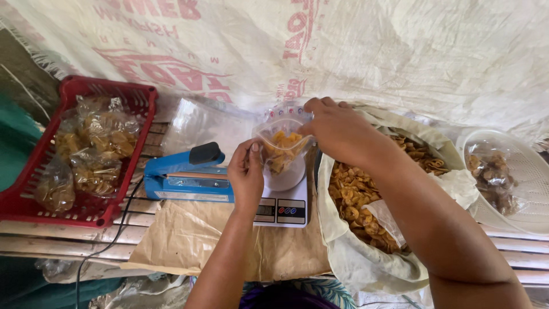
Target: The person scoops dried snack pieces from a large sack into a clear plastic bag placed on a digital scale. After filling the bag, they fold the top and use a handheld heat sealer to seal the package shut.
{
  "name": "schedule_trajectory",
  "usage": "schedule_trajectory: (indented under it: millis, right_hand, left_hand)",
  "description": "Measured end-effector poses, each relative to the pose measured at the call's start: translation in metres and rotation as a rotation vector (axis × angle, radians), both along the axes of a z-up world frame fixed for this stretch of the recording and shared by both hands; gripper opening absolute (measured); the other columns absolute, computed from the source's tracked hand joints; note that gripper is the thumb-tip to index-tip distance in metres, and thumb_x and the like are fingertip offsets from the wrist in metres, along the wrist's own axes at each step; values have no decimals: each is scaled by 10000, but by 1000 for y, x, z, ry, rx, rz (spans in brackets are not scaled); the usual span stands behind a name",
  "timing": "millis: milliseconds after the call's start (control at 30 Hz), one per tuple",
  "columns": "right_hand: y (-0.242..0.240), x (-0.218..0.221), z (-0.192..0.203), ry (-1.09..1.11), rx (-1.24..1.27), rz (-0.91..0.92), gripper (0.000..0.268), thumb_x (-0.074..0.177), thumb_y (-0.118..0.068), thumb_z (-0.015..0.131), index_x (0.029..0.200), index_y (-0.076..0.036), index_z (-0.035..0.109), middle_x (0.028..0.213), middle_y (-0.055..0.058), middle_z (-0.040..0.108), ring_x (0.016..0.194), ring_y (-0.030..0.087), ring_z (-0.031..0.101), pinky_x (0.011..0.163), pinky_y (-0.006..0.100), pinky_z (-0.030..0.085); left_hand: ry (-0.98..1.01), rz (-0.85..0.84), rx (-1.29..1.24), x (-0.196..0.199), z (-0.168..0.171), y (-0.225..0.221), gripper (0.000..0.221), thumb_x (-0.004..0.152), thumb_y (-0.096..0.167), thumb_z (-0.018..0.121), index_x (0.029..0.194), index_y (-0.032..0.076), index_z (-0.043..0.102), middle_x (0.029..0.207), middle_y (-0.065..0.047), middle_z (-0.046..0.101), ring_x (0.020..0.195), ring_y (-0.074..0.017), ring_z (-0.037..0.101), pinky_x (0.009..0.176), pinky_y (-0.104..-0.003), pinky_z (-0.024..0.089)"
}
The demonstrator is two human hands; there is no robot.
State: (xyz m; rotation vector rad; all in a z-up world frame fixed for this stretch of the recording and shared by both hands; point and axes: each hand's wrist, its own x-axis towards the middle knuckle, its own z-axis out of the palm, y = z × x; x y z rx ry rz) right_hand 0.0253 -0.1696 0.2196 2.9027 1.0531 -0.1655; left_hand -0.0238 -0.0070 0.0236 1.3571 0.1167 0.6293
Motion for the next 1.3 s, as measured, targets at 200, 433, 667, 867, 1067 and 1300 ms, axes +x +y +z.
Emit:
schedule_trajectory:
  millis: [200, 433, 667, 867, 1067, 1300]
  right_hand:
    - [-51, 7, 13, 90, 362, -180, 417, 985, -39, 480, 1333, -180, 662, 1423, 51, 582, 1226, 234, 590, 1062, 379, 491]
    - [-124, 31, -56, 295, 195, -587, 346, 1050, -162, 477, 1339, -190, 666, 1324, 65, 689, 1025, 220, 684, 988, 384, 551]
    - [-155, 52, -169, 143, 101, -366, 393, 880, -128, 621, 1252, -188, 732, 1358, 121, 638, 1167, 290, 637, 1016, 498, 477]
    - [-143, 75, -198, -31, 169, -421, 349, 950, -277, 651, 1251, -107, 699, 1280, 173, 601, 1262, 367, 550, 1054, 511, 459]
    - [-121, 86, -205, -139, 145, -484, 344, 885, -281, 735, 1150, -61, 710, 1248, 196, 572, 1245, 388, 520, 1022, 505, 463]
    - [-126, 73, -156, 200, 423, -715, 245, 963, -305, 696, 1101, -104, 721, 1126, 101, 707, 883, 258, 672, 814, 419, 586]
  left_hand:
    - [-22, -6, 30, 0, 8, 1, 324, 1065, 181, 570, 1330, -2, 609, 1130, -45, 715, 1028, -87, 633, 871, -236, 496]
    - [-141, -23, 1, -2, 8, 1, 350, 1120, 187, 504, 1406, -8, 557, 1335, -122, 633, 1283, -182, 585, 1135, -316, 430]
    - [-105, 7, 15, -6, 11, -2, 389, 1122, 248, 469, 1393, -14, 566, 1352, -125, 628, 1295, -193, 570, 1138, -331, 419]
    - [-115, 4, 39, -6, 8, 1, 400, 1131, 275, 476, 1377, -20, 587, 1289, -110, 663, 1222, -175, 600, 1088, -308, 447]
    - [-97, -4, 13, -4, 6, -3, 407, 1121, 281, 486, 1380, -21, 575, 1282, -103, 657, 1194, -153, 583, 1062, -293, 444]
    - [-122, -24, 34, -7, 11, 5, 396, 1126, 274, 475, 1372, -17, 583, 1283, -114, 672, 1214, -164, 598, 1086, -294, 436]
